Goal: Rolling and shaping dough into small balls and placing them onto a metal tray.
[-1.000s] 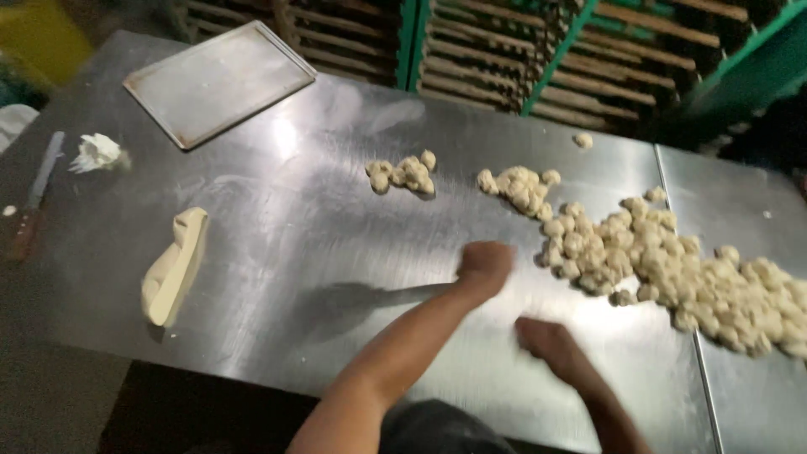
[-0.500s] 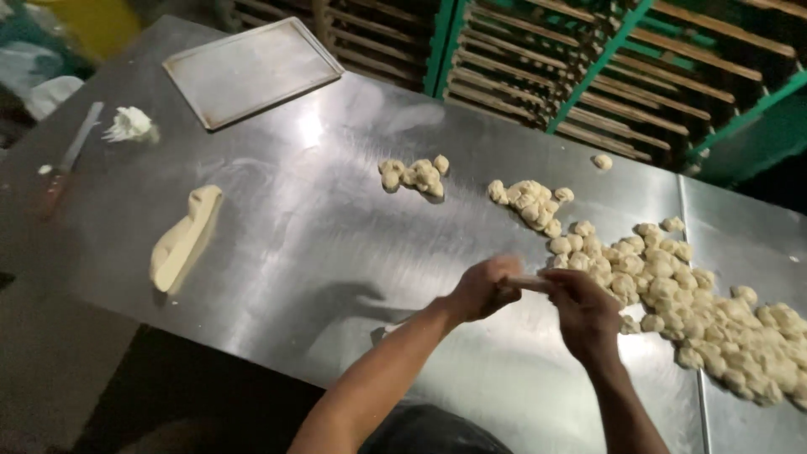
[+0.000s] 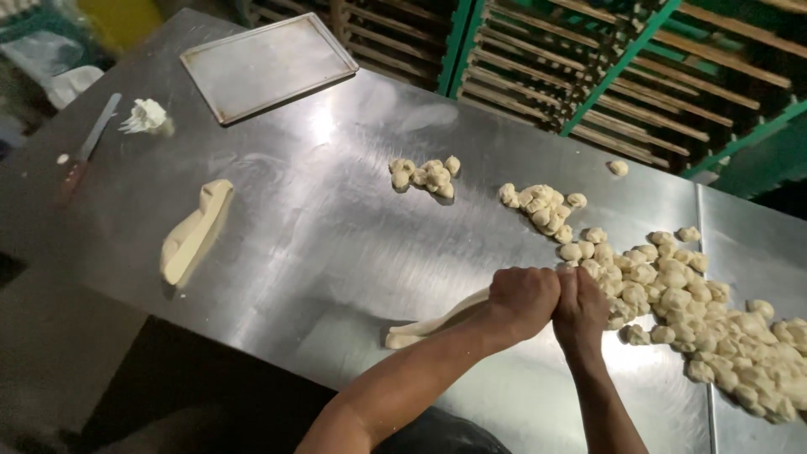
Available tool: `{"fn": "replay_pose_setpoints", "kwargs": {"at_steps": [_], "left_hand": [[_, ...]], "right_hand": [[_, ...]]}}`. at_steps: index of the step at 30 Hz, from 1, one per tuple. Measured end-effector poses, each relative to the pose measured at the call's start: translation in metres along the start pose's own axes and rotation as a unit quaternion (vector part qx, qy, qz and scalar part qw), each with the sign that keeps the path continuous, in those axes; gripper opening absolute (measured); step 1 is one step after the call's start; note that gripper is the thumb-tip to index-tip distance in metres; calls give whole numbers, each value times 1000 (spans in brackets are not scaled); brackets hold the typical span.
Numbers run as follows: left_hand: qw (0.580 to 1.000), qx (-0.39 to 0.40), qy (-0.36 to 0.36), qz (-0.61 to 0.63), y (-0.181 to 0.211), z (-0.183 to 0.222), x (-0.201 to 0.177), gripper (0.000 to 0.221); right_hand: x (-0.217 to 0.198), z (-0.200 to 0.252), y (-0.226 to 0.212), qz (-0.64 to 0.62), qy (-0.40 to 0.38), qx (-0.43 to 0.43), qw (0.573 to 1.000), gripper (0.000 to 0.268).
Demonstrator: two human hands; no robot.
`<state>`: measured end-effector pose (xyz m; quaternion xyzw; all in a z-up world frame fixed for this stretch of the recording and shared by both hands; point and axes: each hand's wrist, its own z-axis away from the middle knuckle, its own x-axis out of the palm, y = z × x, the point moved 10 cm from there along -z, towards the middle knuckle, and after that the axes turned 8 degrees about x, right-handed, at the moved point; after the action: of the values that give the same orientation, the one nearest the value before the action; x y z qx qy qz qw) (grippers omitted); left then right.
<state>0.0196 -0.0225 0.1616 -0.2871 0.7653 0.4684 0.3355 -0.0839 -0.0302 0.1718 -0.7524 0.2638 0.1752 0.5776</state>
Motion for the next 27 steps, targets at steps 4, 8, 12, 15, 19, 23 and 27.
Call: {"fn": "replay_pose_setpoints", "kwargs": {"at_steps": [4,8,12,15,19,23,27], "left_hand": [[997,15,-19,-68,-41,-4,28,16],[980,-151,-73,-105,-201,-7,138,15],[978,-191,-77,14,-204,14,98,24],[992,-66,-78,73,-122,20,39,51],[957,202,75,195,-56,9,-4,69],[963,122,-43,235,-74,6,59,20],[988,26,-63,137,-30,10,36,31]], "right_hand": [[47,7,69,-167,-134,160,964,31],[91,62,81,-137,-383,128,905,34],[73,66,-35,72,-353,-83,929,21],[39,25,-47,238,-107,-114,959,14],[21,23,-70,191,-35,-216,957,35],[-9,2,0,58,-63,62,994,29],[-29,10,20,-1,14,109,994,25]]}}
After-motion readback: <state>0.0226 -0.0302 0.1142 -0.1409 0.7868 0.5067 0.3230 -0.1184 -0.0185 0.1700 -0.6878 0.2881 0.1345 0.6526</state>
